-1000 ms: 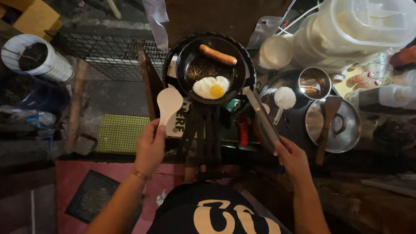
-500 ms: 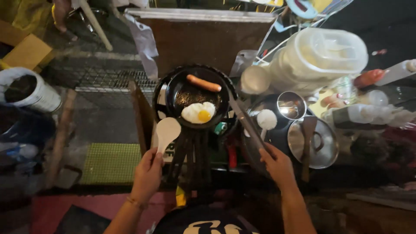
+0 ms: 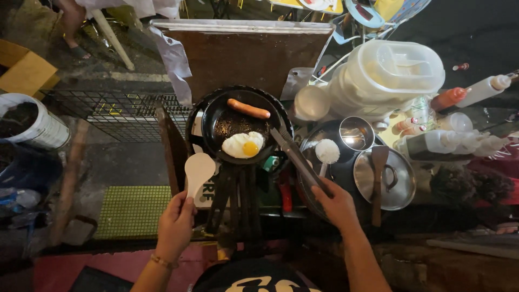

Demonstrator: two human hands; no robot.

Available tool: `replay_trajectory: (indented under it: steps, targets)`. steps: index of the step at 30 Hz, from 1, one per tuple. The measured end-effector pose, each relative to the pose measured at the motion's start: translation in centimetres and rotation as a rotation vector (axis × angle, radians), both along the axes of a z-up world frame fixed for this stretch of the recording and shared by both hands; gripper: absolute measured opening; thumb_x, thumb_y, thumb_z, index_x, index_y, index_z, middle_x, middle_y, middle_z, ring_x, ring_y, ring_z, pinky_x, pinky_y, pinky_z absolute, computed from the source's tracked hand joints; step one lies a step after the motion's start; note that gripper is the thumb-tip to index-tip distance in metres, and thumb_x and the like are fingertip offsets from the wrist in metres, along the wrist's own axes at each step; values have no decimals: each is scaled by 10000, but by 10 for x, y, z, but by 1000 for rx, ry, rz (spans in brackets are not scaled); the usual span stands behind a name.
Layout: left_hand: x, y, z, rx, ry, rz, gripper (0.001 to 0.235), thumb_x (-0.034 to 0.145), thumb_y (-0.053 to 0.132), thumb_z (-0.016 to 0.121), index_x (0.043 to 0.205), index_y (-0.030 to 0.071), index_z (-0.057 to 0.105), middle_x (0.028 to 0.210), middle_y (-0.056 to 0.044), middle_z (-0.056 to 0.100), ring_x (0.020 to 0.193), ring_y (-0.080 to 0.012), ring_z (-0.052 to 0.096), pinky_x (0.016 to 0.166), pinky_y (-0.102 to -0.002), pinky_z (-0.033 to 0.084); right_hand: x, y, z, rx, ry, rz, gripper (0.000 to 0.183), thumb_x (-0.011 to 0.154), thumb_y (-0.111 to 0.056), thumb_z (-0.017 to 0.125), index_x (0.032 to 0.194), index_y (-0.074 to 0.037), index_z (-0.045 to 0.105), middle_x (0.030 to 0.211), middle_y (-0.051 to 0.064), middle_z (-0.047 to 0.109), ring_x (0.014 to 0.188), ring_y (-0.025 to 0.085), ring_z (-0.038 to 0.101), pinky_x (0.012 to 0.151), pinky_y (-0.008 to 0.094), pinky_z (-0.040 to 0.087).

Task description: Frying an egg and a sausage in a pan using a spatula, tongs, and a spoon at a cooking station.

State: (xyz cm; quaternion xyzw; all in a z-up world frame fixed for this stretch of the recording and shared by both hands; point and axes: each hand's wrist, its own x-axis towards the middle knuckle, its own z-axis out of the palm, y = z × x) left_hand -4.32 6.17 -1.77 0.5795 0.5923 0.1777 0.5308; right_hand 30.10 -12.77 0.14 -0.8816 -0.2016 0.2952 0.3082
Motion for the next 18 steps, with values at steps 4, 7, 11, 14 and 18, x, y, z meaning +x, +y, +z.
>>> replay_trajectory:
  steps: [4, 7, 11, 14, 18]
  targets:
    - [-2, 0, -4, -8, -42, 25, 338, 1035, 316, 520, 1254, 134, 702, 803, -21, 656, 657, -148, 551, 617, -336, 463, 19, 9, -11, -135, -126, 47, 641, 812, -543, 735, 1407, -314, 676, 1127, 75, 753, 819, 204, 619, 825, 331, 502]
    - [-4, 0, -8, 37, -82, 1, 359, 1039, 325, 509, 1253, 112, 701, 781, -2, 651, 617, -137, 558, 559, -325, 452, 38, 24, -19, 104, -422, 308, 593, 858, -485, 708, 1350, -156, 689, 1235, 76, 760, 1139, 254, 712, 943, 385, 517]
    - [-17, -5, -30, 20, -135, 92, 299, 1038, 265, 531, 1231, 107, 696, 766, -19, 621, 600, -125, 516, 550, -306, 429, 52, 57, -17, -103, -605, 477, 566, 904, -483, 659, 1419, -250, 637, 1110, 134, 738, 1030, 391, 691, 866, 502, 520]
    - [-28, -7, -32, 27, -175, 150, 251, 1043, 248, 539, 1167, 99, 699, 730, -17, 605, 563, -115, 492, 513, -290, 420, 57, 81, -13, -128, -656, 544, 584, 925, -508, 636, 1441, -235, 620, 1092, 162, 696, 1020, 420, 667, 839, 544, 508]
    - [-43, -11, -18, 89, -80, 119, 265, 1055, 290, 504, 1042, 116, 702, 772, -11, 615, 719, -140, 552, 672, -324, 442, 63, 104, -11, -209, -743, 610, 561, 918, -506, 618, 1426, -271, 591, 1132, 156, 685, 1019, 441, 674, 758, 578, 529]
